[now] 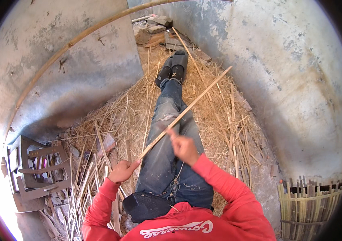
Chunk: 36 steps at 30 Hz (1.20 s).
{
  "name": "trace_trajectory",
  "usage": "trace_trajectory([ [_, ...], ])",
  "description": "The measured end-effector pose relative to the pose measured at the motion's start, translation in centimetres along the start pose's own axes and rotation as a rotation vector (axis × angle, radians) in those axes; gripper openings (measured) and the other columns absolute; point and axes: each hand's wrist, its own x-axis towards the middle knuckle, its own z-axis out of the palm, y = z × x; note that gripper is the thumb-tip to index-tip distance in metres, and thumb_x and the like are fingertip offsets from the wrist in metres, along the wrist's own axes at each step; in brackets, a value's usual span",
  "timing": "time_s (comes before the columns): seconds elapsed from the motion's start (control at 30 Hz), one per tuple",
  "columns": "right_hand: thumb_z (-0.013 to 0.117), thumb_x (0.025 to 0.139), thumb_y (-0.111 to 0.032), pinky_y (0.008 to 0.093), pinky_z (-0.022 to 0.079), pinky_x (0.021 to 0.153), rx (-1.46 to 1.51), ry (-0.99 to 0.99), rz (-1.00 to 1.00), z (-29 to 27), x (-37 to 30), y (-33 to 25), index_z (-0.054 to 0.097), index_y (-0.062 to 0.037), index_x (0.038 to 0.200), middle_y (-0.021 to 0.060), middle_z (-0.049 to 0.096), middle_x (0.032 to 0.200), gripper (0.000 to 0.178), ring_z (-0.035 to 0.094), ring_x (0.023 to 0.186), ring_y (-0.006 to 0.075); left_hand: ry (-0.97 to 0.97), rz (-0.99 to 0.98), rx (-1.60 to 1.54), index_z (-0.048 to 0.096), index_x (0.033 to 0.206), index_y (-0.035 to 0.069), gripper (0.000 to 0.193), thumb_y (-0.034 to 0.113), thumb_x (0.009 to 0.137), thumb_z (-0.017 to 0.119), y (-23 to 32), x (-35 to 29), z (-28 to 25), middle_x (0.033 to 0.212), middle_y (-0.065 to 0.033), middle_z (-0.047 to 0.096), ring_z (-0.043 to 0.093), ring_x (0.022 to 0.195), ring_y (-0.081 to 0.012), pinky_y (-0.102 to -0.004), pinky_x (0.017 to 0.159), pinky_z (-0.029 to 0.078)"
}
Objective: The person is shaving a bamboo strip using a knife, removing thin layers along its length.
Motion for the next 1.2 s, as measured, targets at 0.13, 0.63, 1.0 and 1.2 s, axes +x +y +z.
trace_trajectory([
  [0.13, 0.065, 0.097, -0.005, 0.033, 0.054, 0.061, -0.092, 0.057, 0.203, -0.4, 1.1, 0.0, 0.071, -0.0036, 0.128, 0.0204, 0.076, 0.096, 0.032, 0.07, 0.065, 0.0321, 0.008, 0.02, -0.054, 0.064, 0.061, -0.002, 0.076, 0.062, 0.101, 0.056, 1.9, 0.7, 0.3, 0.049, -0.0102, 0.051, 0.054, 0.049, -0.022, -0.0417, 0.054, 0.046],
  [0.63, 0.06, 0.101, -0.007, 0.0342, 0.06, 0.079, -0.083, -0.482, 0.237, 0.8, -1.1, -5.8, 0.061, 0.0005, 0.14, 0.0237, 0.07, 0.123, 0.04, 0.077, 0.1, 0.0277, -0.052, 0.009, -0.285, 0.06, 0.059, 0.0, 0.075, 0.061, 0.103, 0.056, 3.3, 2.4, 2.2, 0.053, -0.0024, 0.049, 0.046, 0.052, -0.0143, -0.037, 0.052, 0.038],
  [1.0, 0.062, 0.099, -0.009, 0.0381, 0.049, 0.055, -0.199, 0.223, 0.298, -4.5, 4.8, 4.3, 0.068, -0.0111, 0.135, 0.0251, 0.068, 0.084, 0.037, 0.065, 0.058, 0.0311, -0.299, -0.128, -0.805, 0.063, 0.094, 0.005, 0.034, 0.035, 0.109, 0.056, -3.1, -3.9, -2.1, 0.058, 0.0086, 0.036, 0.031, 0.047, -0.0045, -0.0246, 0.045, 0.023],
  [1.2, 0.062, 0.099, -0.011, 0.0409, 0.046, 0.052, -0.361, 0.332, 0.428, -10.5, 8.4, 10.0, 0.068, -0.0159, 0.137, 0.0234, 0.063, 0.07, 0.039, 0.062, 0.053, 0.0302, -0.167, -0.148, -0.495, 0.069, 0.094, 0.004, 0.032, 0.033, 0.105, 0.062, -11.3, -10.0, -7.4, 0.063, 0.0081, 0.044, 0.039, 0.053, -0.0035, -0.0233, 0.049, 0.028],
])
